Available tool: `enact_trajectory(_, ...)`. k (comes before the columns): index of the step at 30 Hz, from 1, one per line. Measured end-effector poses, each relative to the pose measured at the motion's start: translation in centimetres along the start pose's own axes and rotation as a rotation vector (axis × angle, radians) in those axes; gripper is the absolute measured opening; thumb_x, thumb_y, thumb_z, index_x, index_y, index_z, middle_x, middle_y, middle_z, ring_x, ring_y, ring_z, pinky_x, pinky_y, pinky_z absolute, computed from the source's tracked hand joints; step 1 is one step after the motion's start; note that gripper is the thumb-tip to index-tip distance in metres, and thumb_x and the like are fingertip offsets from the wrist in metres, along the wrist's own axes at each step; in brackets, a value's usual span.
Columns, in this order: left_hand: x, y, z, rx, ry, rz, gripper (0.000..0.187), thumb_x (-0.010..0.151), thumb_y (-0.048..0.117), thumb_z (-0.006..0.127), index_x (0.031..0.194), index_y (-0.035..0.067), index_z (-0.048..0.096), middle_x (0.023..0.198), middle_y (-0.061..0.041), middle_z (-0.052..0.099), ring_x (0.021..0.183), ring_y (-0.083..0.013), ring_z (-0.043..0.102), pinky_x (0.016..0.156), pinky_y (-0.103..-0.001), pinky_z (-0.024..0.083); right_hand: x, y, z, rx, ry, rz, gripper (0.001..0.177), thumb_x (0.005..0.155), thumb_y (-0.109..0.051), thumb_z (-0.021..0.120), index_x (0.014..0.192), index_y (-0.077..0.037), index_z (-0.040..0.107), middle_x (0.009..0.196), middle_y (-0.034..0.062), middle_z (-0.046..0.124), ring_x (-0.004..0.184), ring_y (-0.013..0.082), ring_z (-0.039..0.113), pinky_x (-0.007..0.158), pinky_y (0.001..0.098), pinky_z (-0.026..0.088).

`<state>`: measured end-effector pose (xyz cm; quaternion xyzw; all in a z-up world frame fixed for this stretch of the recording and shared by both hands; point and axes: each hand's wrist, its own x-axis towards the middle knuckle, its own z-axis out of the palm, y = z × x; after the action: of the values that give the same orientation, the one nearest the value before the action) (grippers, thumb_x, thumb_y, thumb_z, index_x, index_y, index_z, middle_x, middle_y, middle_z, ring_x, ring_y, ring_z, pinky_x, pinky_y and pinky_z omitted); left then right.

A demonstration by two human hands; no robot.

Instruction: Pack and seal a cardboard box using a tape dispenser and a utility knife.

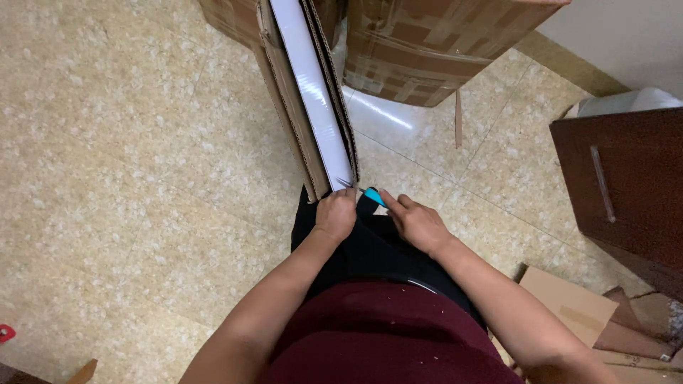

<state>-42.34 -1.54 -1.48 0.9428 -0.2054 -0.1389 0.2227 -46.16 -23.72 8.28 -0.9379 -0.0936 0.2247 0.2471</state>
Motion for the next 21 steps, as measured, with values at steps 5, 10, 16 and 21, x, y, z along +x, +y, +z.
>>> enact_trajectory(5,0.4,-0.1,-2.3,-0.015,-0.025,-0.041,0.013,0.089,0.007,0.055,0.092,0.003,0.067,0.090,-0.017,0.073,0.085,-0.0359,0.072,0.072,-0.048,0.059,-1.4,1.6,1.1,0.044,0.017,0.003,0.056,0.098,-0.024,0.060,0.152,-0.024,0.044,0.102,0.0122,0.064,0.087,0.0365,0.068,0.072,0.0479,0.056)
enact_trajectory(10,0.1,-0.9,-1.9,0.009,-0.056,-0.026,0.012,0.088,0.006,0.056,0.093,0.002,0.067,0.091,-0.018,0.073,0.086,-0.0366,0.072,0.074,-0.048,0.059,-1.8,2.6,1.8,0.064,-0.002,0.027,0.057,0.098,-0.024,0.059,0.152,-0.026,0.043,0.105,0.0113,0.064,0.090,0.0355,0.068,0.073,0.0472,0.057)
enact_trajectory(16,-0.3,-1.2,-2.1,-0.001,-0.038,0.025,0.014,0.087,0.004,0.055,0.095,0.003,0.067,0.091,-0.018,0.073,0.087,-0.0363,0.072,0.075,-0.048,0.059,0.3,2.3,3.0,0.093,0.000,0.018,0.056,0.098,-0.025,0.058,0.152,-0.027,0.043,0.106,0.0108,0.064,0.092,0.0358,0.067,0.077,0.0475,0.056)
enact_trajectory(21,0.3,-1.5,-3.2,0.036,-0.042,0.012,0.020,0.087,0.004,0.055,0.101,0.004,0.069,0.095,-0.016,0.073,0.091,-0.0352,0.071,0.076,-0.046,0.059,-1.1,4.0,4.0,0.091,-0.029,0.019,0.055,0.100,-0.026,0.056,0.152,-0.027,0.042,0.106,0.0095,0.062,0.095,0.0325,0.067,0.079,0.0446,0.056)
